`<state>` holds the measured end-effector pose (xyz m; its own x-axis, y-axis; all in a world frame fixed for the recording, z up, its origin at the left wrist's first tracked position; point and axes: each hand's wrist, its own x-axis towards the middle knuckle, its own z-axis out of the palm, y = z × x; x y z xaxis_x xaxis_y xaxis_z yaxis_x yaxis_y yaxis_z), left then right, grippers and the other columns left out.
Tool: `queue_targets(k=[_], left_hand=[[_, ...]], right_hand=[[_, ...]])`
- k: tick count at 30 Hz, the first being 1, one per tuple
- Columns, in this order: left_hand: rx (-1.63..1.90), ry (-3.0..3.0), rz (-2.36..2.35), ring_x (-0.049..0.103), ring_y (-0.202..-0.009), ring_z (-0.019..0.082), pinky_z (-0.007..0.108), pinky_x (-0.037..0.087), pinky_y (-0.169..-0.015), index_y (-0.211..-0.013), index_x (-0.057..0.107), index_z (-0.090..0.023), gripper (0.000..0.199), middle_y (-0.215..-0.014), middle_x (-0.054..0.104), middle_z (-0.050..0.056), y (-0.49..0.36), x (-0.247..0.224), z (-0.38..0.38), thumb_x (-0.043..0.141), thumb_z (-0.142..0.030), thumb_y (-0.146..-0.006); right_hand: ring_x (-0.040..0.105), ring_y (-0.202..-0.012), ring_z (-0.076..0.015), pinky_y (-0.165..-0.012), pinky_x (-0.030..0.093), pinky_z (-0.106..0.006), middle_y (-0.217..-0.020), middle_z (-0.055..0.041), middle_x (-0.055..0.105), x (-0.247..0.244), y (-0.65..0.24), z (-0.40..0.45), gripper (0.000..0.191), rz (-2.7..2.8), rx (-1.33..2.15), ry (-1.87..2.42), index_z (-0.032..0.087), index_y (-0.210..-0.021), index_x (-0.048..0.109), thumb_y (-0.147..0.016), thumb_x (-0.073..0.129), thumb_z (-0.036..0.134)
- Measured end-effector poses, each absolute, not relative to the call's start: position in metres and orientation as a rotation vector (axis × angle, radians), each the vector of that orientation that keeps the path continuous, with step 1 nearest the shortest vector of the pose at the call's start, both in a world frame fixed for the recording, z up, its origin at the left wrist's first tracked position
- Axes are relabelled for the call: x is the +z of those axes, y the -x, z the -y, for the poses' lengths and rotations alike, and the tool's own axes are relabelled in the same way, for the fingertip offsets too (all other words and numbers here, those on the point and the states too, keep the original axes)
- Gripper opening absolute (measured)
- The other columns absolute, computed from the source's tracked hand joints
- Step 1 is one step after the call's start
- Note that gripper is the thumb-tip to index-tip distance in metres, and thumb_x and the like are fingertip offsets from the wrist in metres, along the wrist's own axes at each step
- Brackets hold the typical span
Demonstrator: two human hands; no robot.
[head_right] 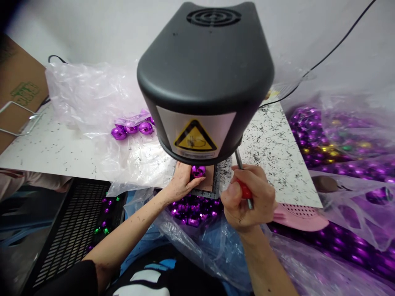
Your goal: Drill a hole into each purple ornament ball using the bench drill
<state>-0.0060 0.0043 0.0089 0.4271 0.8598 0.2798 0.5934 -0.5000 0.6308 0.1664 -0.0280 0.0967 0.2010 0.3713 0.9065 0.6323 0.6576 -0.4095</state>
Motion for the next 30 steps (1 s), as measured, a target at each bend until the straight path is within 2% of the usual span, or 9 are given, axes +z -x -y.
queue_targets(k=[5,9,15,22,25,27,30], left_hand=[[0.859,-2.245,-1.216,0.052,-0.127,0.029,0.052,0.031,-0.12,-0.131,0.046,-0.019,0.047,-0.132,0.057,0.012,0.006,0.003,-0.005,0.066,-0.037,-0.092],[0.867,-2.237,-1.205,0.051,-0.129,0.029,0.051,0.032,-0.12,-0.131,0.047,-0.019,0.045,-0.13,0.059,0.012,0.007,0.004,-0.005,0.064,-0.037,-0.093],[0.867,-2.228,-1.189,0.052,-0.128,0.029,0.052,0.03,-0.12,-0.131,0.046,-0.02,0.046,-0.128,0.06,0.011,0.007,0.004,-0.005,0.064,-0.037,-0.093],[0.897,-2.233,-1.191,0.056,-0.121,0.028,0.052,0.034,-0.118,-0.13,0.045,-0.019,0.046,-0.125,0.059,0.012,0.007,0.003,-0.006,0.065,-0.038,-0.093],[0.89,-2.228,-1.182,0.055,-0.122,0.027,0.051,0.034,-0.118,-0.129,0.046,-0.02,0.045,-0.126,0.059,0.012,0.008,0.004,-0.006,0.064,-0.039,-0.093],[0.882,-2.224,-1.176,0.056,-0.122,0.027,0.051,0.033,-0.118,-0.129,0.046,-0.02,0.044,-0.126,0.06,0.012,0.007,0.003,-0.007,0.064,-0.039,-0.093],[0.891,-2.22,-1.157,0.057,-0.12,0.026,0.052,0.031,-0.12,-0.129,0.046,-0.02,0.044,-0.122,0.062,0.01,0.006,0.001,-0.009,0.064,-0.038,-0.093]], right_hand=[[0.052,-0.054,-0.0112,-0.057,0.047,-0.029,-0.055,0.0027,0.045,0.094,-0.158,0.026,0.008,1.334,-0.229,0.96,0.018,-0.084,0.062,-0.086,0.055,0.021],[0.05,-0.051,-0.0111,-0.053,0.042,-0.027,-0.053,0.0022,0.042,0.09,-0.153,0.022,0.016,1.245,-0.262,0.968,0.018,-0.075,0.057,-0.088,0.055,0.027],[0.052,-0.052,-0.0108,-0.057,0.046,-0.029,-0.055,0.003,0.044,0.087,-0.155,0.024,0.014,1.275,-0.22,0.972,0.019,-0.08,0.059,-0.09,0.054,0.028],[0.062,-0.069,-0.013,-0.067,0.052,-0.029,-0.059,0.0018,0.052,0.059,-0.161,0.023,0.011,1.34,-0.161,0.963,0.017,-0.08,0.06,-0.087,0.054,0.022],[0.06,-0.065,-0.011,-0.069,0.055,-0.03,-0.06,0.0025,0.053,0.061,-0.166,0.023,0.014,1.333,-0.177,0.926,0.017,-0.087,0.063,-0.088,0.055,0.029],[0.056,-0.057,-0.0081,-0.061,0.052,-0.027,-0.064,0.0028,0.054,0.078,-0.169,0.021,0.02,1.312,-0.203,0.903,0.017,-0.092,0.065,-0.088,0.056,0.034],[0.051,-0.05,-0.0043,-0.045,0.037,-0.02,-0.073,0.0,0.057,0.116,-0.173,0.012,0.024,1.248,-0.205,0.96,0.013,-0.093,0.067,-0.09,0.059,0.035]])
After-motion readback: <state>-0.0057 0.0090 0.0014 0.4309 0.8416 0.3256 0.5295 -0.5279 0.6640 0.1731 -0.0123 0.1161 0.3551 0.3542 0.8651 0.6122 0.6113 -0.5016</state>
